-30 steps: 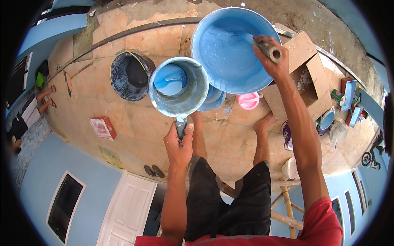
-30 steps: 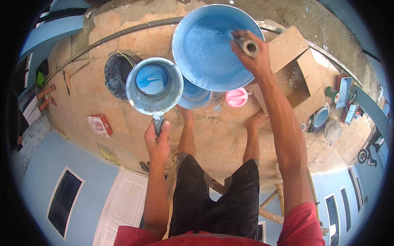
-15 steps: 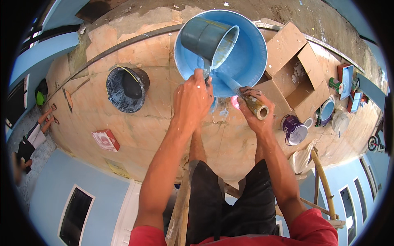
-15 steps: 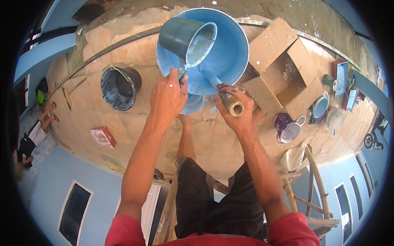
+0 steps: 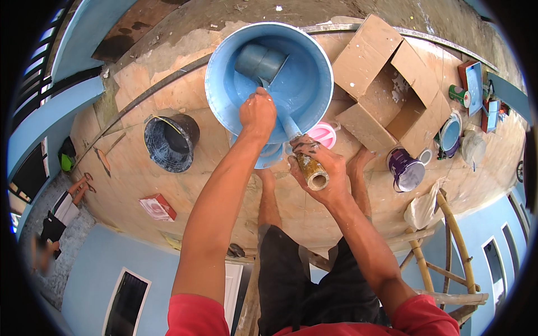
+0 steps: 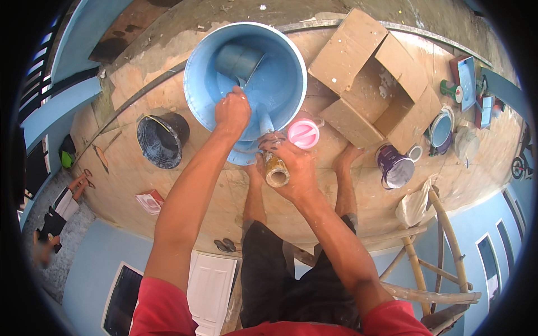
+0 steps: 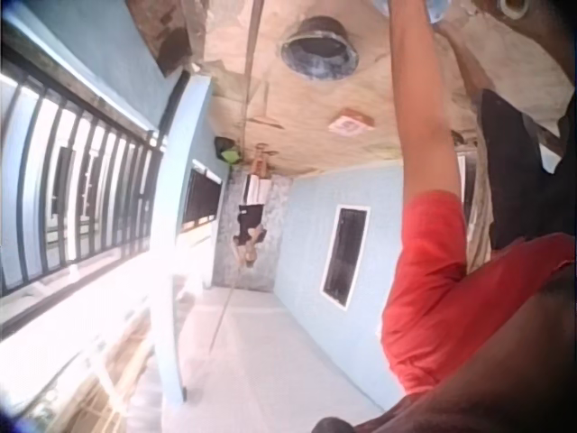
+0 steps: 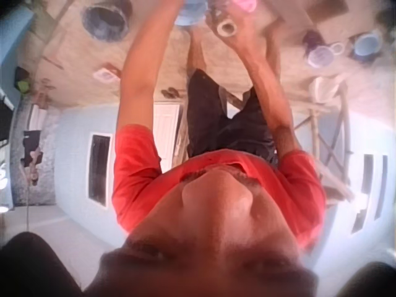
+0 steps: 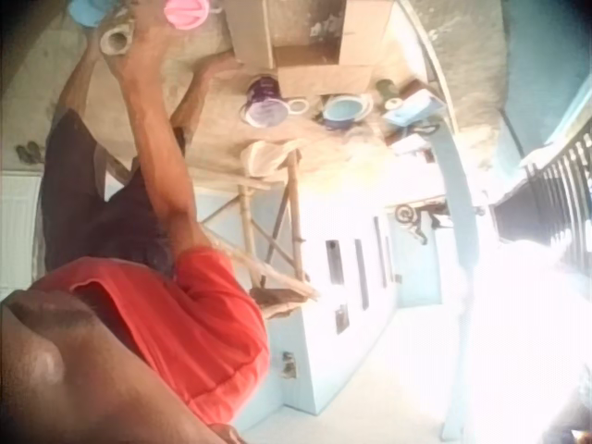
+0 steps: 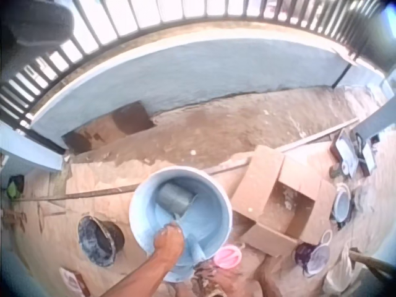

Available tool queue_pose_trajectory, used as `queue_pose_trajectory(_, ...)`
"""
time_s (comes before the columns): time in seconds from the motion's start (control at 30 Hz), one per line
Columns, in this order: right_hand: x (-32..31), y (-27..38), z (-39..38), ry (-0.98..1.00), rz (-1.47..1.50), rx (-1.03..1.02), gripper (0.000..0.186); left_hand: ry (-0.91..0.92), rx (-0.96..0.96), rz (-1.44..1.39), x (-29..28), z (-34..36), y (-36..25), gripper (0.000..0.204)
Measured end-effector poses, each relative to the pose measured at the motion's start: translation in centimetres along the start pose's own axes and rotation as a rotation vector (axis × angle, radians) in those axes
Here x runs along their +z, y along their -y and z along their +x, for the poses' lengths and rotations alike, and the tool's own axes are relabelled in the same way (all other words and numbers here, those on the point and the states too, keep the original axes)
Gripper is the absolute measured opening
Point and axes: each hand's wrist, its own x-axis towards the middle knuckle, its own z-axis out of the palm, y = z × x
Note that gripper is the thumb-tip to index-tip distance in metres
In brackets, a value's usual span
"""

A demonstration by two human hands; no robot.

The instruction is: The person walks onto a balcony and prepares paint by scooping water from a large bucket into a smaller container, then pouring it into a paint can. They stir the mixture with a stick and continue adding water to adjust the consistency.

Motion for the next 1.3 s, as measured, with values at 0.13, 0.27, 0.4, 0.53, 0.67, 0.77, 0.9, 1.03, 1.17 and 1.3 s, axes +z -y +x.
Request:
queue_pose_trajectory(0.13,-0.1,0.2,0.0,0.026,-0.019,-0.007,0.027,0.035,-0.036,-0.019,1.8,1.4,0.4,0.028)
queue_pose_trajectory(0.27,-0.5,0.0,0.3,0.022,-0.005,-0.009,0.027,0.151,-0.029,-0.067,1.6,2.5,-0.2,0.028)
queue_pose_trajectory(0.4,-0.6,-0.4,0.2,0.016,-0.017,-0.025,0.028,0.254,0.06,0.031,1.4,2.1,-1.4,0.028)
queue_pose_trajectory(0.53,-0.7,-0.2,0.1,0.033,0.028,0.045,0.026,0.363,0.0,-0.037,1.4,2.3,-2.0,0.032)
queue_pose_trajectory(0.67,-0.4,-0.6,-0.1,0.038,0.019,0.024,0.028,0.356,-0.082,-0.196,2.1,2.6,-0.5,0.039)
queue_pose_trajectory(0.77,-0.5,-1.1,-0.1,0.014,0.032,-0.006,0.029,0.194,-0.084,-0.375,1.6,1.6,0.9,0.046)
queue_pose_trajectory(0.9,-0.4,-1.5,-0.7,-0.02,0.056,-0.002,0.03,0.211,-0.118,-0.62,-0.3,0.0,2.6,0.047)
queue_pose_trajectory(1.03,-1.0,-1.2,-1.0,-0.03,0.067,-0.009,0.03,0.149,-0.109,-0.744,-2.3,-2.0,3.0,0.048)
queue_pose_trajectory(1.17,-2.0,0.0,-1.2,-0.1,0.047,-0.036,0.031,0.087,-0.09,-0.862,-4.3,-4.4,3.3,0.033)
queue_pose_trajectory(1.3,-3.1,1.8,-1.3,-0.165,-0.007,-0.017,0.033,0.059,-0.149,-1.05,-5.0,-7.3,4.1,0.033)
